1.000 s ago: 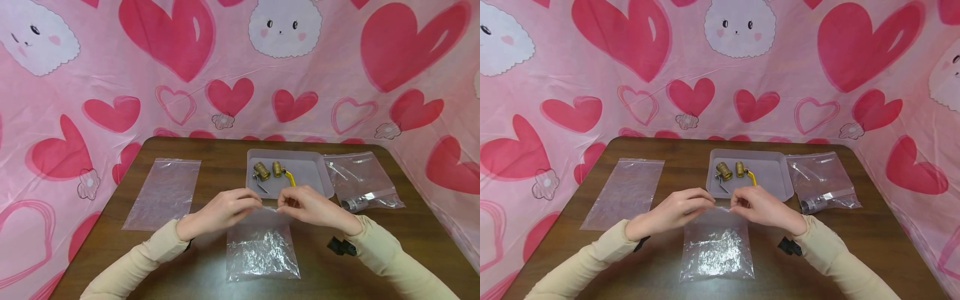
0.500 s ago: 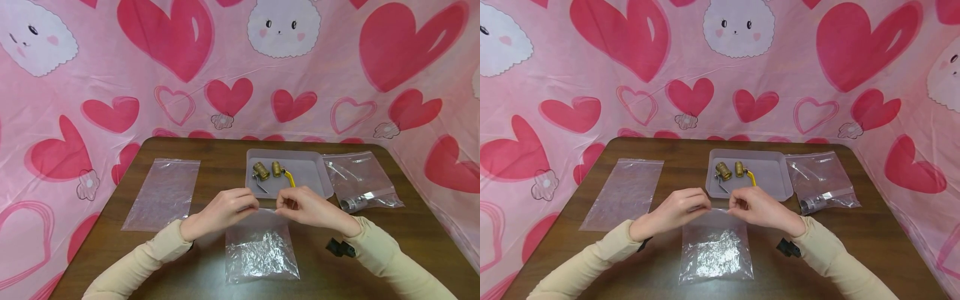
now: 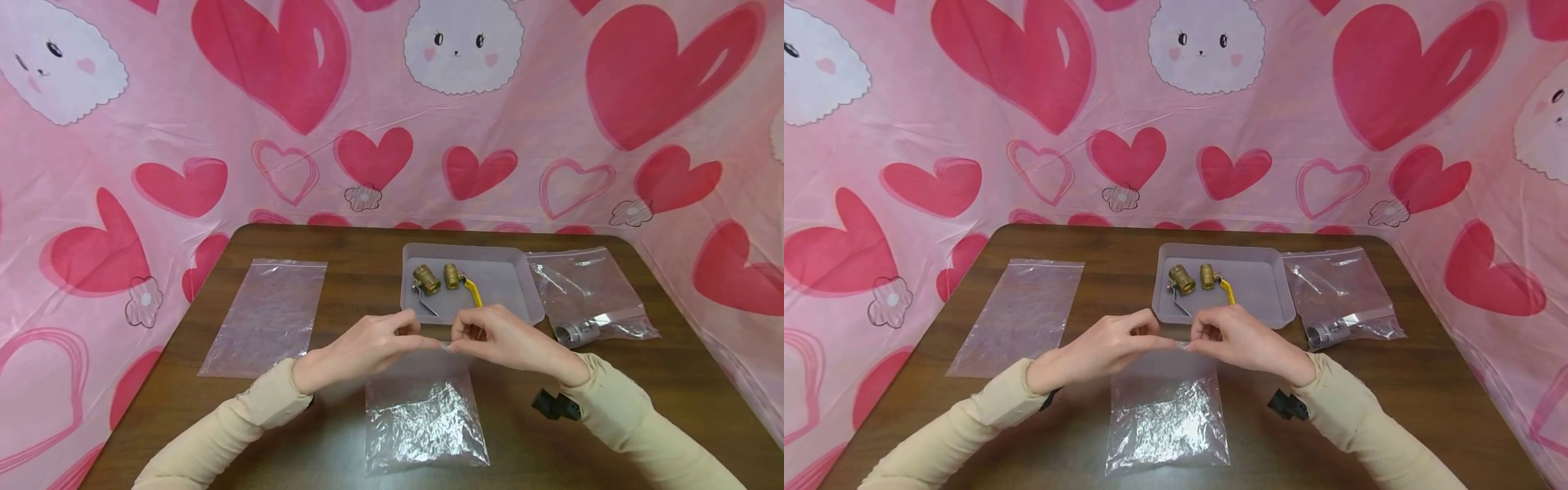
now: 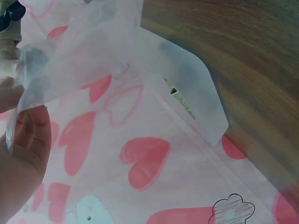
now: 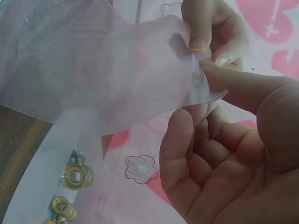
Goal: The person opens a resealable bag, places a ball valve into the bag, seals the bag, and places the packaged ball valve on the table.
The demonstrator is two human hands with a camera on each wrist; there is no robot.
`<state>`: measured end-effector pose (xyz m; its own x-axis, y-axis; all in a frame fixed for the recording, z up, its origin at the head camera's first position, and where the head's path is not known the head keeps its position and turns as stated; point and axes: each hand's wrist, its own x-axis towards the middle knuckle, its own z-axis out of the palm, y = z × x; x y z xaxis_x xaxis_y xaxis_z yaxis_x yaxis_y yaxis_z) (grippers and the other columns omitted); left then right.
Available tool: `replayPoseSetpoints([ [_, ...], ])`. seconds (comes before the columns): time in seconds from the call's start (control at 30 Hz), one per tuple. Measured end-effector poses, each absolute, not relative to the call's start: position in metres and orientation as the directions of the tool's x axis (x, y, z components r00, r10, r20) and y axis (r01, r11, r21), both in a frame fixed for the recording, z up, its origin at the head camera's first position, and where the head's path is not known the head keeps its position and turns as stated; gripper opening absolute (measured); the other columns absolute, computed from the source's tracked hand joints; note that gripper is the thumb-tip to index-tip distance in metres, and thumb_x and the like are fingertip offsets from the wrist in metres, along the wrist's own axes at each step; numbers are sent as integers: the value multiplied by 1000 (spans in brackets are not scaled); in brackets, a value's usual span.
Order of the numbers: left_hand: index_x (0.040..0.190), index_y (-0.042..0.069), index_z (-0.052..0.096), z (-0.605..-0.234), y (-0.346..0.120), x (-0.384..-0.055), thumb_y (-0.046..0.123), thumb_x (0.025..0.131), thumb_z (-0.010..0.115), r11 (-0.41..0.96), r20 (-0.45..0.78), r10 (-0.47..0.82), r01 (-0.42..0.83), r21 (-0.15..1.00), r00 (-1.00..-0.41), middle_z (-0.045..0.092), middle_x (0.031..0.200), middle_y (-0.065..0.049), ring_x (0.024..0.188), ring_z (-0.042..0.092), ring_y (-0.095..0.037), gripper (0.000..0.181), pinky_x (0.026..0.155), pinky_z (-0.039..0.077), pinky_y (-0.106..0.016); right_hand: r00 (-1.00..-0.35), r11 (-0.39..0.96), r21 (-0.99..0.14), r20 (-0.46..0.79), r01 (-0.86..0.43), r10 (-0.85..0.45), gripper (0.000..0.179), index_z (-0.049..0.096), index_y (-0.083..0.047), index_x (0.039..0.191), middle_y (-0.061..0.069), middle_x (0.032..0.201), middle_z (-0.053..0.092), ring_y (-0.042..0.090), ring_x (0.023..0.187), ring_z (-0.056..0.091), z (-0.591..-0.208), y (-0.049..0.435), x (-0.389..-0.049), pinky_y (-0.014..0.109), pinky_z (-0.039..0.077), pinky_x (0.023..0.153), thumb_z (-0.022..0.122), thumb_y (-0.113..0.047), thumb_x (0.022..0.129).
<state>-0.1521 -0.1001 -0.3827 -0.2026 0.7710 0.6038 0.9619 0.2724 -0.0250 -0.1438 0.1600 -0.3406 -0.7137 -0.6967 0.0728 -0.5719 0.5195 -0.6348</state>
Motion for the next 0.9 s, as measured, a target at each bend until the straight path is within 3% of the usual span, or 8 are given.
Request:
replayPoseSetpoints([
  [0.1, 125, 28, 69, -383, -101, -152, -7, 87, 62, 278, 590, 781, 960, -38, -203, 49, 86, 4, 62, 38, 0, 52, 52, 28, -8, -715, 520, -642, 63, -563, -696, 12, 64, -17, 83, -12, 68, 54, -3, 59, 41, -340, 160, -144, 18, 39, 54, 72, -22, 91],
  [0.23, 122, 26, 70, -383, -101, -152, -5, 87, 65, 292, 590, 776, 956, -23, -222, 50, 86, 5, 61, 38, 1, 47, 51, 26, -7, -716, 518, -651, 57, -554, -695, 12, 64, -17, 83, -12, 67, 53, -3, 58, 41, -341, 160, -144, 17, 39, 54, 71, -22, 91],
  [0.37, 112, 22, 72, -383, -98, -152, 3, 87, 69, 319, 626, 742, 948, -13, -241, 52, 83, 6, 56, 39, 1, 31, 49, 26, -7, -713, 505, -663, 63, -553, -698, 13, 63, -17, 83, -12, 67, 53, -3, 58, 41, -341, 159, -144, 16, 38, 53, 71, -22, 92],
  [0.57, 94, 16, 70, -381, -91, -150, 13, 89, 73, 359, 676, 696, 933, -38, -240, 56, 80, 6, 60, 46, -1, 7, 51, 36, -11, -686, 462, -659, 115, -593, -718, 13, 62, -17, 83, -10, 70, 57, -2, 61, 45, -343, 157, -145, 17, 41, 55, 71, -21, 92],
  [0.77, 86, 15, 69, -380, -90, -150, 12, 87, 76, 380, 694, 674, 925, -32, -253, 55, 78, 5, 61, 48, -2, 8, 52, 40, -12, -691, 460, -633, 170, -623, -703, 14, 62, -18, 82, -11, 71, 59, -3, 62, 48, -346, 155, -145, 18, 45, 56, 72, -14, 91],
  [0.9, 86, 15, 71, -381, -90, -149, 12, 86, 77, 366, 696, 678, 930, -38, -238, 55, 78, 5, 60, 47, -2, 7, 52, 38, -10, -700, 472, -611, 198, -636, -686, 4, 68, -14, 88, -9, 77, 66, -3, 67, 54, -349, 151, -144, 19, 50, 59, 71, -14, 91],
])
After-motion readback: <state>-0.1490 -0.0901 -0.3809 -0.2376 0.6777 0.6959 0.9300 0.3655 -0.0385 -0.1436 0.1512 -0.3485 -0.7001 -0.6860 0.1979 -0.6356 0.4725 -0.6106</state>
